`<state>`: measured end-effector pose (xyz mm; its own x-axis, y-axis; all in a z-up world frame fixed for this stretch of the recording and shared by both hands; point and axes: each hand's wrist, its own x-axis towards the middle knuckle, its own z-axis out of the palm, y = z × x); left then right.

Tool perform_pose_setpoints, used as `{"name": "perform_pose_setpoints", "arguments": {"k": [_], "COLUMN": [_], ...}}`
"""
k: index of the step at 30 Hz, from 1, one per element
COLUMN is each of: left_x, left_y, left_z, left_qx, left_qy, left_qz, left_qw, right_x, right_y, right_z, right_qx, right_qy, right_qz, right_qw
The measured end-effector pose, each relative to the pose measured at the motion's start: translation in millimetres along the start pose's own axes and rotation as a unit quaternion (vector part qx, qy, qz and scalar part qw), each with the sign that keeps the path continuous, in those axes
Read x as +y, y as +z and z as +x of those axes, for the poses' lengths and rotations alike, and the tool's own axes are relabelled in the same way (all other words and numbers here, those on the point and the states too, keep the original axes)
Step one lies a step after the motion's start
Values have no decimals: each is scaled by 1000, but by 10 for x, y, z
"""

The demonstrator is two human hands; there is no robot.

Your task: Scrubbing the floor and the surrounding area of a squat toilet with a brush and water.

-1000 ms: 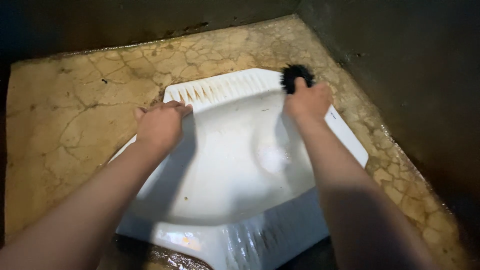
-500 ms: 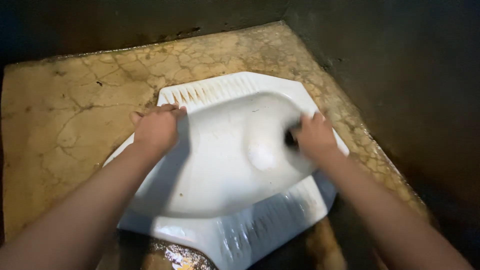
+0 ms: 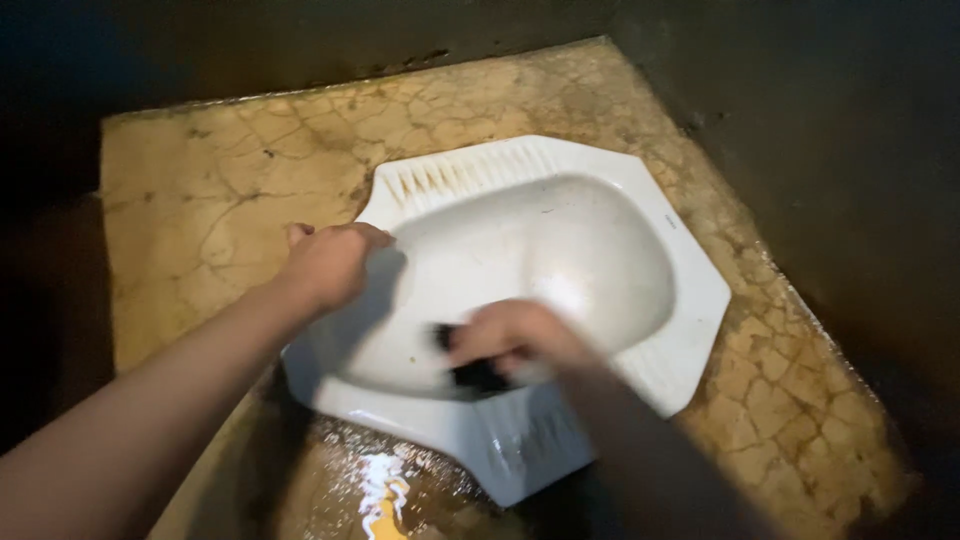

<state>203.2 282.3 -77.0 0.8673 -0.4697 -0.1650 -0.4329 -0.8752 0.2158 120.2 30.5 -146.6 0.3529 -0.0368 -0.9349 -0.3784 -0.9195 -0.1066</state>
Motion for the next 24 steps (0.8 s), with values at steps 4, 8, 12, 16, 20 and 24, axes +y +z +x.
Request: {"name": "perform_pose_setpoints", "arguments": {"k": [4, 8, 12, 16, 20, 24], "left_x": [-100, -216, -368, -399, -490, -529], "left_y": [-182, -268, -154, -153, -102, -114], "left_z": [-312, -687, -853, -977, -995, -996], "left_qx": [19, 34, 68, 92, 143, 164], "left_qy": [18, 44, 73, 33, 30, 24], "left_qz": [26, 42, 55, 11, -11, -29], "left_qw": [999, 998, 994, 995, 989, 986], "right_x": [-597, -9, -32, -147, -409, -612], "right_y": [462, 154, -14, 224, 410, 478], "right_z": [538, 372, -350, -196, -364, -470], "right_qx": [346, 479, 395, 406, 289, 203], "right_qy": [-296, -125, -33, -197, -382, -414], "right_qz": [-23, -30, -72, -70, -92, -28], "right_qw": [890, 868, 915, 890, 873, 887]}}
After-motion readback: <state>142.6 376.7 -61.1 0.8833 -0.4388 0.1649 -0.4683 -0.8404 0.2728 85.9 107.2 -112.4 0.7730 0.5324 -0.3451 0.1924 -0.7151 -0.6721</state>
